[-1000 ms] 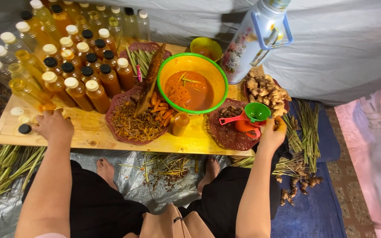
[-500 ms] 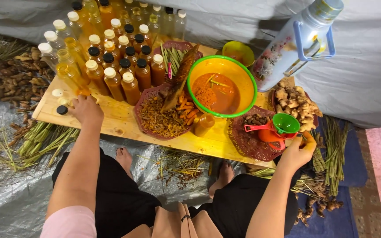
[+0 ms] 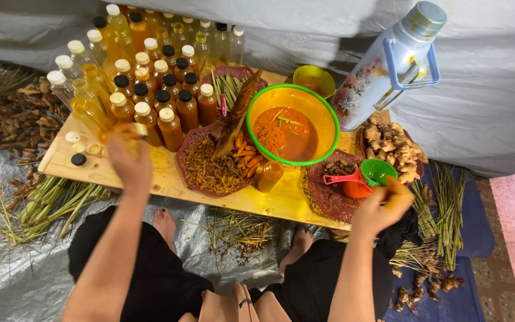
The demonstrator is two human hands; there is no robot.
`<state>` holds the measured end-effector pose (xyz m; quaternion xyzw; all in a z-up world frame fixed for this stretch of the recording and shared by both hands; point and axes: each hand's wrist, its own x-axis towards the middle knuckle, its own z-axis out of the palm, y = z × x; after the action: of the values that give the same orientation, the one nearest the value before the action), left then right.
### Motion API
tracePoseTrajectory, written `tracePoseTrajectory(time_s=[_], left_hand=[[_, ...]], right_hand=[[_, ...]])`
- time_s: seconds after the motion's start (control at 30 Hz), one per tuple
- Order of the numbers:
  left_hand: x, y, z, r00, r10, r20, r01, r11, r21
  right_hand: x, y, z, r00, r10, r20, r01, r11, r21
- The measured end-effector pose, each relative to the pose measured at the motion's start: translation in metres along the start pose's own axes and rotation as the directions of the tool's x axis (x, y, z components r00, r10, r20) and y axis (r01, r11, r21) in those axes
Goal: The person pours a red liquid from a large bowl into small plastic bottles using a red funnel. They place the filled bottles on a wooden board and repeat the process for several bottles.
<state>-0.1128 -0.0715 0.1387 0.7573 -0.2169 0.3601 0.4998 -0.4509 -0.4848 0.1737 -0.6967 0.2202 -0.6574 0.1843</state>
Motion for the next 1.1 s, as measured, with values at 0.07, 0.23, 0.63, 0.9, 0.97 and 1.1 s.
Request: tracePoseTrajectory(time_s=[0.07, 0.23, 0.63, 0.9, 0.97, 1.1], left_hand=[[-0.020, 0.041, 0.014, 0.994, -0.078, 0.078, 0.087, 0.989, -0.116], [-0.058, 0.122, 0.046, 0.780, -0.356, 0.515, 0.566, 0.751, -0.339], [-0.103, 0.132, 0.114, 0.403, -0.165, 0.900, 0.853, 0.424, -0.304], [-0.051, 0.153, 0.089, 0.459, -0.245, 0.854, 0.700, 0.691, -0.178], [-0.053, 0.153, 0.097, 0.425, -0.206, 0.882, 0.624, 0.772, -0.121], [-0.053, 0.170, 0.100, 0.320, -0.165, 0.933, 0.497, 0.867, -0.017]], right_hand=[[-0.008, -0.027, 0.017, 0.997, -0.036, 0.073, 0.033, 0.998, 0.049], [-0.051, -0.072, 0.056, 0.921, -0.141, 0.363, 0.109, 0.988, 0.106], [-0.062, -0.112, 0.088, 0.676, -0.263, 0.688, 0.155, 0.964, 0.217], [-0.023, -0.093, 0.085, 0.659, -0.101, 0.746, 0.079, 0.995, 0.065], [-0.025, -0.084, 0.087, 0.634, -0.108, 0.766, 0.059, 0.994, 0.091], [-0.028, -0.082, 0.087, 0.555, -0.089, 0.827, 0.000, 0.994, 0.106]])
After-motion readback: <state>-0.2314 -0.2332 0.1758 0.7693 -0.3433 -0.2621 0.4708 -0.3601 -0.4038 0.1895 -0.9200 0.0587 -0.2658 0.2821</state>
